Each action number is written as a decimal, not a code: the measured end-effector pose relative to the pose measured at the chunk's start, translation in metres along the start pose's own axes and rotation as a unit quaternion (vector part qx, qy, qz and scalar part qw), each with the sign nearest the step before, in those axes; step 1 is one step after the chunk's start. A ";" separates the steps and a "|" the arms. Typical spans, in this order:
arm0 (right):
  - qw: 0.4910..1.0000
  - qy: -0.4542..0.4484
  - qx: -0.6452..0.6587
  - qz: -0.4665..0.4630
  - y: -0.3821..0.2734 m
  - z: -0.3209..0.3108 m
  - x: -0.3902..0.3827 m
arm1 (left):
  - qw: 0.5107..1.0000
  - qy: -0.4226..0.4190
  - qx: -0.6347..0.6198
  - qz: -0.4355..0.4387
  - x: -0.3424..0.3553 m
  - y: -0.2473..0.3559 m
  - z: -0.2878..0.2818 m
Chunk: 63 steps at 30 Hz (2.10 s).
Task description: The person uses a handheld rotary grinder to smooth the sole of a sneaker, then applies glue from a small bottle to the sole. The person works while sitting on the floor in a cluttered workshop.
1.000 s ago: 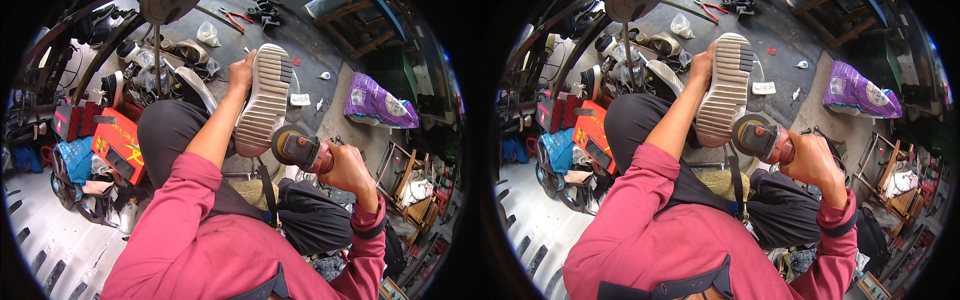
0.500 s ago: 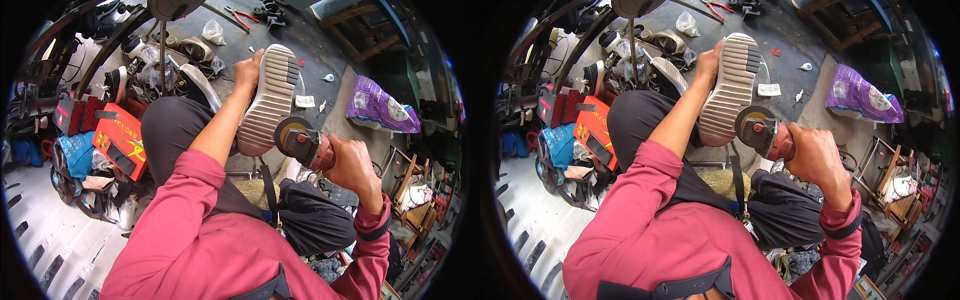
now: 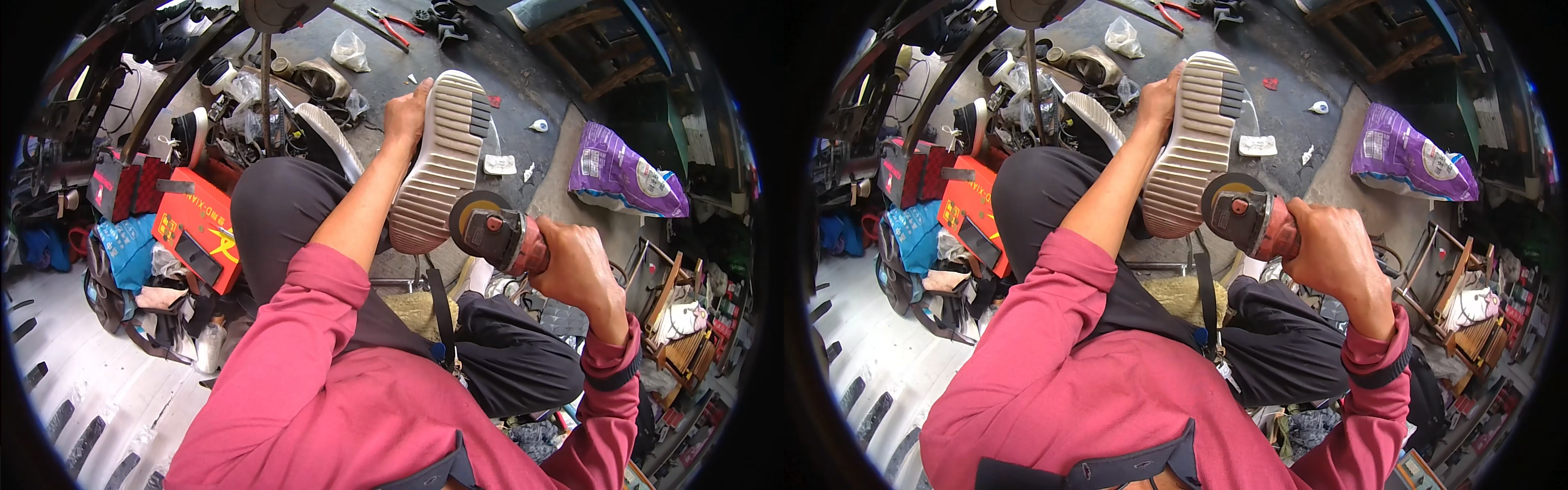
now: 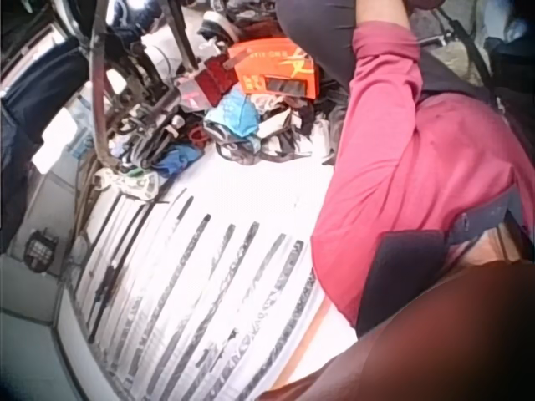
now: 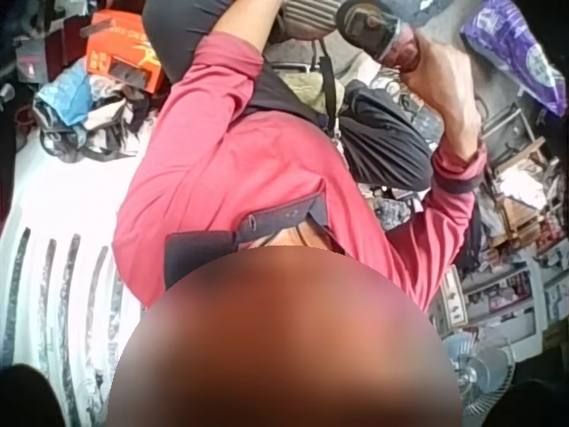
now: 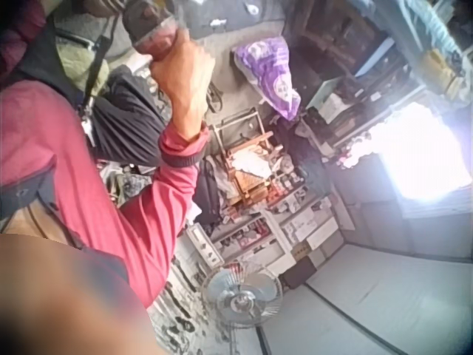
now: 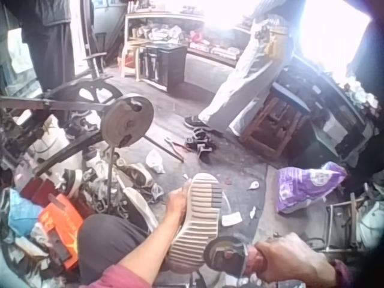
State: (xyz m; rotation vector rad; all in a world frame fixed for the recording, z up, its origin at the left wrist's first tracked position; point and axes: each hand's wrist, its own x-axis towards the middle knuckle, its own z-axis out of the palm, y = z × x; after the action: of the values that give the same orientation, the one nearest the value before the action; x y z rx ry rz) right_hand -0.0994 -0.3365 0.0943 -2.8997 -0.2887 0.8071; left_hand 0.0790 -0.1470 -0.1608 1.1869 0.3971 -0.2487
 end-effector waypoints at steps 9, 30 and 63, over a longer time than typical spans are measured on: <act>0.999 -0.022 0.013 0.046 -0.003 0.001 -0.014 | 1.000 0.009 0.003 0.014 0.003 -0.004 0.001; 0.986 -0.045 0.133 0.089 0.000 0.011 -0.030 | 1.000 0.026 0.014 0.004 -0.002 0.001 0.002; 0.955 -0.051 0.252 0.148 0.006 0.024 -0.011 | 1.000 0.020 -0.001 0.004 -0.011 0.007 0.001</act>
State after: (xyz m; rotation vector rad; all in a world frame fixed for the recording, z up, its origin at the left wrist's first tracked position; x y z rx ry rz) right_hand -0.1205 -0.3431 0.0786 -2.4462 0.3124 0.9133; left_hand 0.0722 -0.1451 -0.1498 1.1934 0.4265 -0.2177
